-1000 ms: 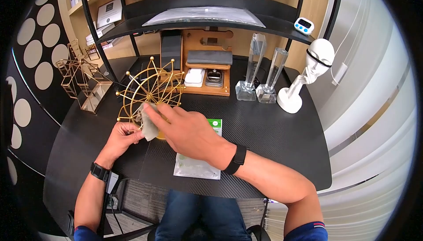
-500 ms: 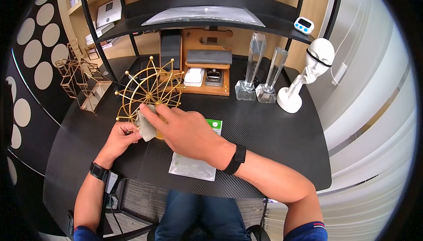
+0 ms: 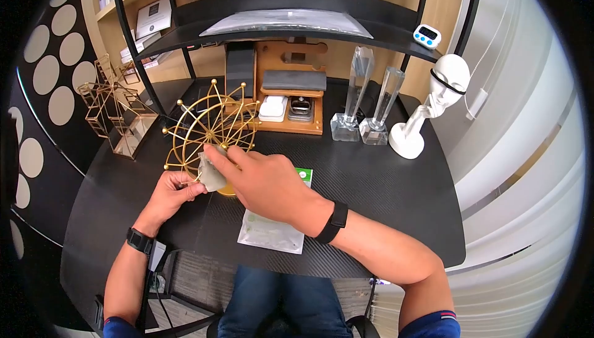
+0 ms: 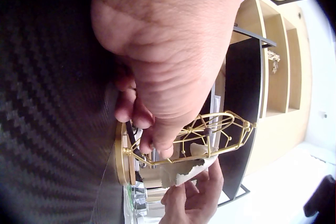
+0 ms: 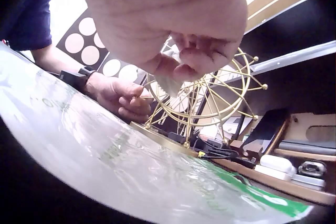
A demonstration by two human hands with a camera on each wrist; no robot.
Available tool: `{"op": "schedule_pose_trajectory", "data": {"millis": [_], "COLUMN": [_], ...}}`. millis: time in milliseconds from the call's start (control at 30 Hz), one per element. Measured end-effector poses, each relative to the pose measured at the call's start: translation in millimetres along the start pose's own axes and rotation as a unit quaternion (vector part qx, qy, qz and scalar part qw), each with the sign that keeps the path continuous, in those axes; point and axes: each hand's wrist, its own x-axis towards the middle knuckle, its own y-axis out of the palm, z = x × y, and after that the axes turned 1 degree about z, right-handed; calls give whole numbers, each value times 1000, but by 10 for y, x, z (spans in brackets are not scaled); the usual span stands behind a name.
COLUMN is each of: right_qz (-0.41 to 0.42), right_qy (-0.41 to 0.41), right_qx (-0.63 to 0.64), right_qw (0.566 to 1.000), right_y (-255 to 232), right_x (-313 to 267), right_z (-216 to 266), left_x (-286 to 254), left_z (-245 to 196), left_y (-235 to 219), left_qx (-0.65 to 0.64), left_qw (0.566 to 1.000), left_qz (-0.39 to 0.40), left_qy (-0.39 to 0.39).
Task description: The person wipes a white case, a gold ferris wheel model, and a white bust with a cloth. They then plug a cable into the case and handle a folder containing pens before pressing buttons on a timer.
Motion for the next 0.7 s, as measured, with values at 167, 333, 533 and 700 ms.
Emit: {"op": "schedule_pose_trajectory", "data": {"millis": [167,333,533,700], "right_qz": [-10,-10,-10,-13], "right_qy": [-6,-8,-13,-12], "right_qx": [0,4,4,21], "right_qw": [1000,1000,1000,1000], "right_y": [7,-4,3,46], "right_x": [-11,-7,-9,-42], "right_z": [12,14,-2,-9], "left_x": [4,-3,2,-3], "left_z": [-2,-13,-3,-19], "left_y": [1,9,-8,18], "left_qx": [15,9,3,4], "left_qw": [1000,1000,1000,1000], "left_qz": [-3,-4,-3,-6], "left_qy": [6,2,-3,-2]}}
